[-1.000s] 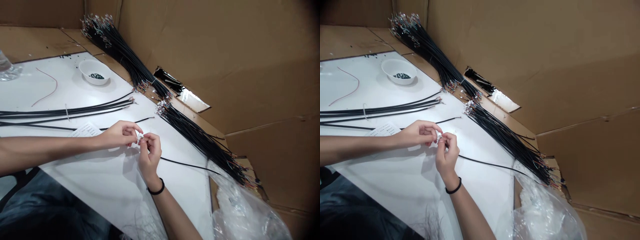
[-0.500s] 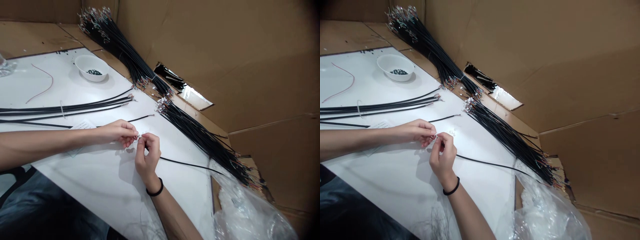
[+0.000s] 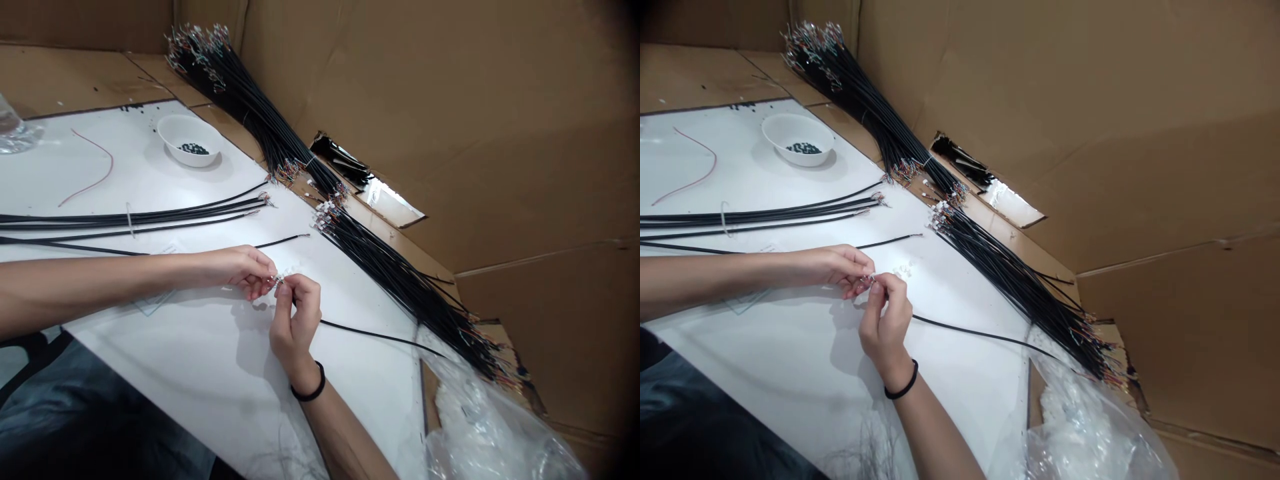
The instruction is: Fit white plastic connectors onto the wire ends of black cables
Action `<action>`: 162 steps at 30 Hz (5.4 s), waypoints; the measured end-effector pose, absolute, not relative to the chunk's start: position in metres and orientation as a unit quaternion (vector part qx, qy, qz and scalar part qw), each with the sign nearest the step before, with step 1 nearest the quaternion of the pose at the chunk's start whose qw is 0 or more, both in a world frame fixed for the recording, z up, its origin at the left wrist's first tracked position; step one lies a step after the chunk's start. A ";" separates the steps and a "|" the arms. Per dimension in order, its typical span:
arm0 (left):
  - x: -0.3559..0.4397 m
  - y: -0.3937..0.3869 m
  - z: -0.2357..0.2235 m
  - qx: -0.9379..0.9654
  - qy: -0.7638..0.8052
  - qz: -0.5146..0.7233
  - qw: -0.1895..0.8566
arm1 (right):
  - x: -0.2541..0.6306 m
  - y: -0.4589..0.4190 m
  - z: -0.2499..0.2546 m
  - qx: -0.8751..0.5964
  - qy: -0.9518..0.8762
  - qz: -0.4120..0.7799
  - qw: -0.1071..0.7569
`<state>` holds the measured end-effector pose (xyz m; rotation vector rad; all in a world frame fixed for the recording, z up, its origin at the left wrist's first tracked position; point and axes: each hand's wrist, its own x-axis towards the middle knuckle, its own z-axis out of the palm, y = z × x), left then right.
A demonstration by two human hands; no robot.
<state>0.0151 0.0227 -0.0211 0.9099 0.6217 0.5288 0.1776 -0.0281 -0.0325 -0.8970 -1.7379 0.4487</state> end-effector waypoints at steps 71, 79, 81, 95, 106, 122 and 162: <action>0.013 0.013 0.001 0.567 0.449 0.359 0.590 | 0.176 -0.020 -0.026 -0.470 -0.709 0.230 0.472; 0.014 0.019 -0.007 0.554 0.467 0.330 0.605 | 0.179 -0.018 -0.025 -0.475 -0.671 0.274 0.499; 0.015 0.020 -0.009 0.554 0.463 0.302 0.622 | 0.179 -0.017 -0.025 -0.474 -0.667 0.280 0.503; 0.011 0.025 -0.009 0.502 0.363 0.233 0.750 | 0.184 -0.017 -0.026 -0.444 -0.662 0.333 0.504; 0.012 0.023 -0.011 0.486 0.327 0.240 0.774 | 0.183 -0.017 -0.026 -0.419 -0.693 0.337 0.480; 0.011 0.022 -0.007 0.546 0.350 0.260 0.715 | 0.178 -0.021 -0.024 -0.414 -0.741 0.246 0.469; 0.013 0.019 -0.010 0.528 0.396 0.275 0.698 | 0.175 -0.025 -0.025 -0.455 -0.717 0.188 0.494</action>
